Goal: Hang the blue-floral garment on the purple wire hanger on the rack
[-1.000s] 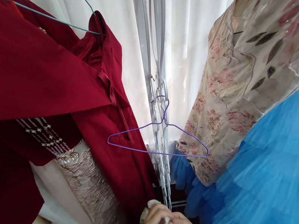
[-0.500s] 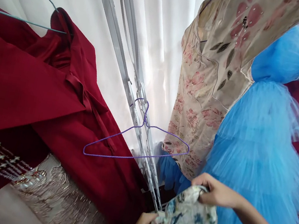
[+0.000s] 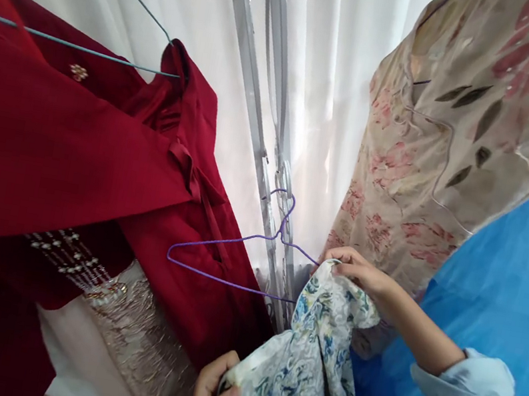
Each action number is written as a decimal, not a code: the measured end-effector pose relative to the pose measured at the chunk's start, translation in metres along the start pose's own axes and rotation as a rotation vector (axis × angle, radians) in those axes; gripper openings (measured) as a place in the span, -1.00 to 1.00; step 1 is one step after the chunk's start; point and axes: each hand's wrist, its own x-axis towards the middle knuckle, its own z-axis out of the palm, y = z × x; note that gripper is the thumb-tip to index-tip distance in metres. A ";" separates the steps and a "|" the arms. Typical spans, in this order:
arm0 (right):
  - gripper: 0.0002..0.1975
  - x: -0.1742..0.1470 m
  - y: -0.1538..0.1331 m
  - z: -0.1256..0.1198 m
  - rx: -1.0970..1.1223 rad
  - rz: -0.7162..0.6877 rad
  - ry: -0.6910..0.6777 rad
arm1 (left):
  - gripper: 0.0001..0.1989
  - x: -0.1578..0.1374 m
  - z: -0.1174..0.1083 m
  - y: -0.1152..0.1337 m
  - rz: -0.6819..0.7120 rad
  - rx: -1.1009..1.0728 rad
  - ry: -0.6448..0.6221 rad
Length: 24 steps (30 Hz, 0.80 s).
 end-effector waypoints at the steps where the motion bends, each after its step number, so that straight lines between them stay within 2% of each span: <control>1: -0.81 0.004 0.007 0.003 0.056 0.039 -0.019 | -0.54 0.005 -0.008 0.012 0.041 0.044 -0.037; 3: -0.79 0.006 0.017 0.004 0.157 0.068 0.001 | -0.70 0.017 -0.023 0.040 0.184 0.254 -0.132; 7: -0.69 -0.004 0.017 -0.004 0.201 0.066 0.037 | -0.92 0.052 -0.047 0.093 0.442 0.943 -0.296; 9: -0.67 -0.008 0.008 -0.008 0.153 0.065 0.003 | -0.87 0.072 -0.056 0.116 0.527 1.197 -0.264; 11: -0.65 -0.011 -0.002 -0.008 0.115 0.055 -0.011 | -0.84 0.093 -0.062 0.136 0.594 1.324 -0.192; 15: -0.69 -0.011 -0.012 0.001 0.119 0.067 0.041 | -0.83 0.129 -0.057 0.174 0.668 1.285 -0.024; 18: -0.73 -0.010 -0.012 0.009 0.194 0.093 0.107 | -0.72 0.148 -0.037 0.193 0.696 1.167 0.158; 19: -0.73 -0.011 -0.010 0.011 0.227 0.103 0.128 | -0.70 0.153 -0.028 0.196 0.712 1.098 0.185; 21: -0.75 -0.012 -0.006 0.015 0.294 0.121 0.172 | -0.71 0.163 -0.009 0.197 0.732 0.917 0.161; 24: -0.80 -0.013 -0.002 0.022 0.326 0.105 0.237 | -0.76 0.169 0.012 0.191 0.704 0.730 0.033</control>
